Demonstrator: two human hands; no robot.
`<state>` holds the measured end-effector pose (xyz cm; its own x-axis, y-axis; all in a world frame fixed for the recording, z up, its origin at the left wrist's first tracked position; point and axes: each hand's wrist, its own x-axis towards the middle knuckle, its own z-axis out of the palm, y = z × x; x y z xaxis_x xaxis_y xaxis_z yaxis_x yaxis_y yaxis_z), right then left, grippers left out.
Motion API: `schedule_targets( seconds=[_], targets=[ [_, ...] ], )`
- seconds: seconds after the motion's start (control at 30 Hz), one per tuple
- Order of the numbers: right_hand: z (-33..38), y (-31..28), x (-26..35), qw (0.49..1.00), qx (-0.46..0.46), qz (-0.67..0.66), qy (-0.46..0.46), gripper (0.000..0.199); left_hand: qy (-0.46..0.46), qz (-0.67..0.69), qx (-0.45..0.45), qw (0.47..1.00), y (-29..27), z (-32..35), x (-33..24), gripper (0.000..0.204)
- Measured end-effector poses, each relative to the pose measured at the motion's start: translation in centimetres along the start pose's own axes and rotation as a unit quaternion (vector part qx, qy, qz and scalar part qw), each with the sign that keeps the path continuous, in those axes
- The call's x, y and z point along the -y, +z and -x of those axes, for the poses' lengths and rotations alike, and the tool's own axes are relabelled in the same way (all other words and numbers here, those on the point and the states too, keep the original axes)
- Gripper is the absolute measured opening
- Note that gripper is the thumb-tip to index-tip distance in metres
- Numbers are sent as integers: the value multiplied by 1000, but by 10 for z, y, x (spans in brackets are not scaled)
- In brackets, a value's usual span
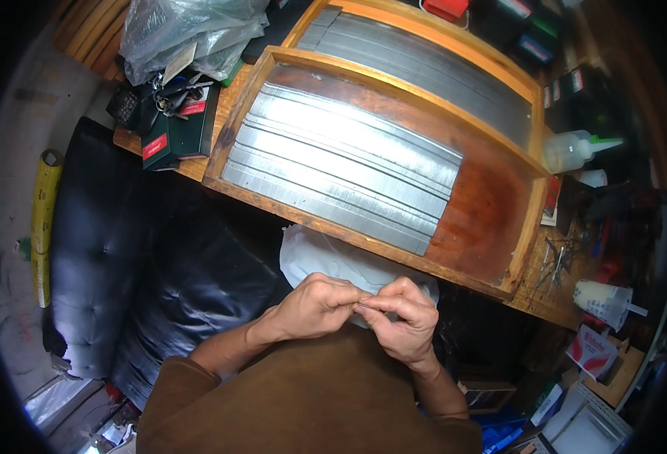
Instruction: The person assembles small metal components by hand. They pick up a metal strip and a small pin, insert the pin into the strip, and repeat the process with additional parts on a cluttered workbench.
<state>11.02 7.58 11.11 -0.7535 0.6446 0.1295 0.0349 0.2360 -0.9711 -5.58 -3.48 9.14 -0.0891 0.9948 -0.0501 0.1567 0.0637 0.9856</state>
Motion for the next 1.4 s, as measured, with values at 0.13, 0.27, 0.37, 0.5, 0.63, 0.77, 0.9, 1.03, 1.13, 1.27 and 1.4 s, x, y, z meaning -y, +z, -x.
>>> schedule_targets(
  seconds=[0.13,0.27,0.37,0.5,0.63,0.77,0.9,1.03,1.13,1.27,1.4],
  targets=[
    [0,0,0,1000,-10,-4,-2,18,3,-11,2,1000,0,-1,1,33],
    [0,0,-1,1000,-11,-13,-6,19,21,-22,-10,999,1,-3,0,33],
    [1,0,-2,1000,-11,-22,-4,20,28,-12,-32,999,3,-5,-5,24],
    [0,0,-2,1000,-10,-23,1,20,27,-13,-42,999,3,-4,-7,20],
    [1,-1,-3,1000,-7,-24,10,20,21,-28,-20,999,1,-1,-2,28],
    [1,-1,-2,1000,-9,-23,9,20,21,-17,-29,999,2,-2,-7,23],
    [1,-2,-3,999,-11,-30,5,20,26,-8,-38,999,2,-2,-8,22],
    [-1,-3,-2,999,-8,-31,-1,19,26,-2,-38,999,3,-2,-7,24],
    [-2,-4,-2,1000,-7,-28,-2,18,28,-3,-38,999,3,-2,-9,26],
    [-3,-5,-1,1000,-4,-24,-6,18,28,-2,-36,999,2,-3,-9,27],
    [-4,-6,0,1000,-5,-25,-6,17,33,-3,-37,999,2,-3,-7,28]
  ],
)
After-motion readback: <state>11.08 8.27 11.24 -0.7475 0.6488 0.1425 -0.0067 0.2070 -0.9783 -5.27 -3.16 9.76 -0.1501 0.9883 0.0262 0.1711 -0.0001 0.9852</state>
